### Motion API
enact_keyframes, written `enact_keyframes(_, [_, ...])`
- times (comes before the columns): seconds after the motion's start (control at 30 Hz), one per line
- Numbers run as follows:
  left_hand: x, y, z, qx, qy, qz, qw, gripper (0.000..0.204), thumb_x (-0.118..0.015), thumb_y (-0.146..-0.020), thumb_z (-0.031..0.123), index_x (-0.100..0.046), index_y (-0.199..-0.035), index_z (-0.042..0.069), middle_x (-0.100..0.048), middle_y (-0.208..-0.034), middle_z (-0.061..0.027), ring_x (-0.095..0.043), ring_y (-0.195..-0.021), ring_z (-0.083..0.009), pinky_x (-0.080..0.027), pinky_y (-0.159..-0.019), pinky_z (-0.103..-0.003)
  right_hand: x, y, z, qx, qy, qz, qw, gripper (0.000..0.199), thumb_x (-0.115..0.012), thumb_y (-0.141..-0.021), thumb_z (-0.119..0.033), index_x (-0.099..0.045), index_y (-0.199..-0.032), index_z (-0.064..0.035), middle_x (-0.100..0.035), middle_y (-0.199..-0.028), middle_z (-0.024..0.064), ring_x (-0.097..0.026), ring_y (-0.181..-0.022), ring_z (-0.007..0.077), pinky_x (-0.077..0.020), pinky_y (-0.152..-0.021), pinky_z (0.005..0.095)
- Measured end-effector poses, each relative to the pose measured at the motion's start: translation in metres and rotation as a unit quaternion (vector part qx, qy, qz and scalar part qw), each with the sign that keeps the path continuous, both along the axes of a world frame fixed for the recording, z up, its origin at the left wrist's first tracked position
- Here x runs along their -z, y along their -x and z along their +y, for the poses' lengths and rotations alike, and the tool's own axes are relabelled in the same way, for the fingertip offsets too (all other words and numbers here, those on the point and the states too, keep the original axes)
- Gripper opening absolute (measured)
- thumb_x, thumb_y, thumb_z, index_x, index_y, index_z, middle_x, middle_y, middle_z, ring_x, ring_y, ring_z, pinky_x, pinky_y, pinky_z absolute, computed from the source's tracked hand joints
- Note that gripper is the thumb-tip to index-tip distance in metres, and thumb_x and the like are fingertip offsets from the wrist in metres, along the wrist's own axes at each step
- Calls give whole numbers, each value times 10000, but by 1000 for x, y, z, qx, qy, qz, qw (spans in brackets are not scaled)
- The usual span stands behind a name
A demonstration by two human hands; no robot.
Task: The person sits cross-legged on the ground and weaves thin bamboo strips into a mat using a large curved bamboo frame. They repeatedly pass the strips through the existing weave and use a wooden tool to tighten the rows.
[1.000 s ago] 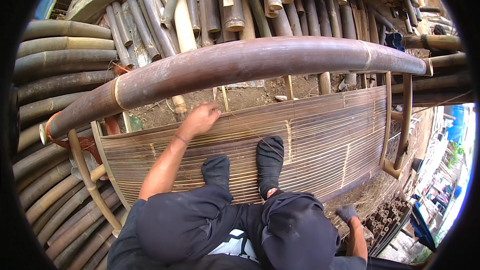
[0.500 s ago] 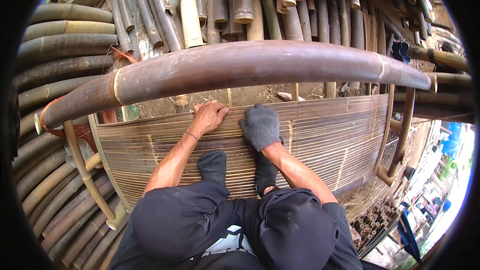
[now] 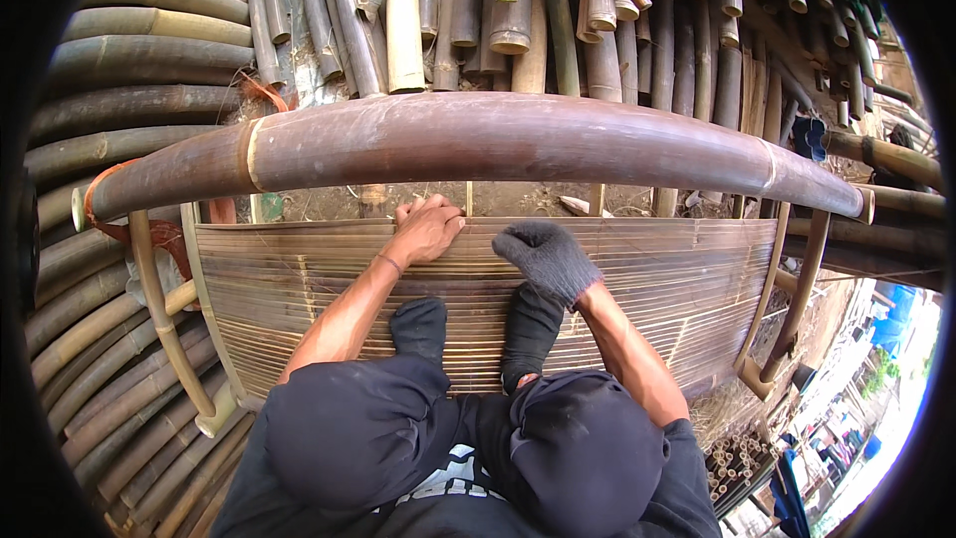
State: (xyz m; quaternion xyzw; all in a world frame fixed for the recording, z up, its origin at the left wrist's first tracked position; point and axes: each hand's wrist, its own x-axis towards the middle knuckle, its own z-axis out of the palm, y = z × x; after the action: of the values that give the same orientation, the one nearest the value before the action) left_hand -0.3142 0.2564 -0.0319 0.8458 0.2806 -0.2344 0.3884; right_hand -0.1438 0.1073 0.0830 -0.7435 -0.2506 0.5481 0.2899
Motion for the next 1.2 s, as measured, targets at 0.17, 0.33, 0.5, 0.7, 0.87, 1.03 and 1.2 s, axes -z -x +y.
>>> enact_keyframes(0.17, [-4,-5,3,10,20,18,1000,412,-379,-1000,378,-717,-1035,144,-619,-1188,-91,-506,-1109,-306,-278,-983,-502,-12,-11,27,140,-245,224,933,238,-686,-888,-170,-657,-838,61,-649,-786,94,-591,-665,144,-501,-614,310])
enact_keyframes(0.33, [-2,-5,3,12,45,28,999,405,-381,-991,356,-712,-1007,123,-684,-1087,-111,-543,-1065,-336,-273,-969,-519,8,-15,24,-91,6,-147,985,300,-562,-957,-255,-713,-852,-17,-656,-673,169,-635,-580,304,-536,-596,423])
enact_keyframes(0.5, [0,-4,3,6,57,23,998,395,-392,-983,371,-704,-981,129,-695,-1060,-105,-557,-1045,-344,-266,-950,-525,26,41,15,-217,84,-171,957,458,-485,-964,-378,-684,-818,8,-672,-848,274,-653,-804,452,-501,-753,514])
enact_keyframes(0.7, [-1,-10,6,-19,74,40,996,417,-395,-965,373,-724,-947,116,-716,-1057,-138,-580,-1085,-372,-251,-977,-568,22,50,-4,-126,20,-38,991,453,-487,-947,-356,-588,-799,60,-585,-746,300,-558,-671,463,-463,-699,509])
enact_keyframes(0.87, [-3,-6,5,-34,58,29,997,357,-450,-961,344,-694,-1112,131,-711,-1045,-162,-586,-1090,-354,-285,-978,-535,20,32,-34,-115,8,-16,993,357,-543,-926,-307,-632,-849,30,-602,-667,217,-532,-578,289,-450,-607,453])
enact_keyframes(1.03, [-14,28,3,-202,22,-258,944,264,-558,-943,212,-663,-1118,45,-696,-1069,-142,-590,-1093,-327,-411,-967,-446,46,-9,-102,92,82,-77,989,327,-535,-941,-283,-654,-863,12,-651,-788,102,-587,-619,215,-489,-626,357])
enact_keyframes(1.2, [-57,100,23,-221,-128,-213,943,233,-575,-945,154,-659,-1110,13,-645,-1090,-134,-591,-1091,-306,-479,-962,-412,36,-127,-280,250,153,-249,923,356,-568,-940,-266,-551,-1144,24,-685,-927,185,-651,-807,323,-517,-768,418])
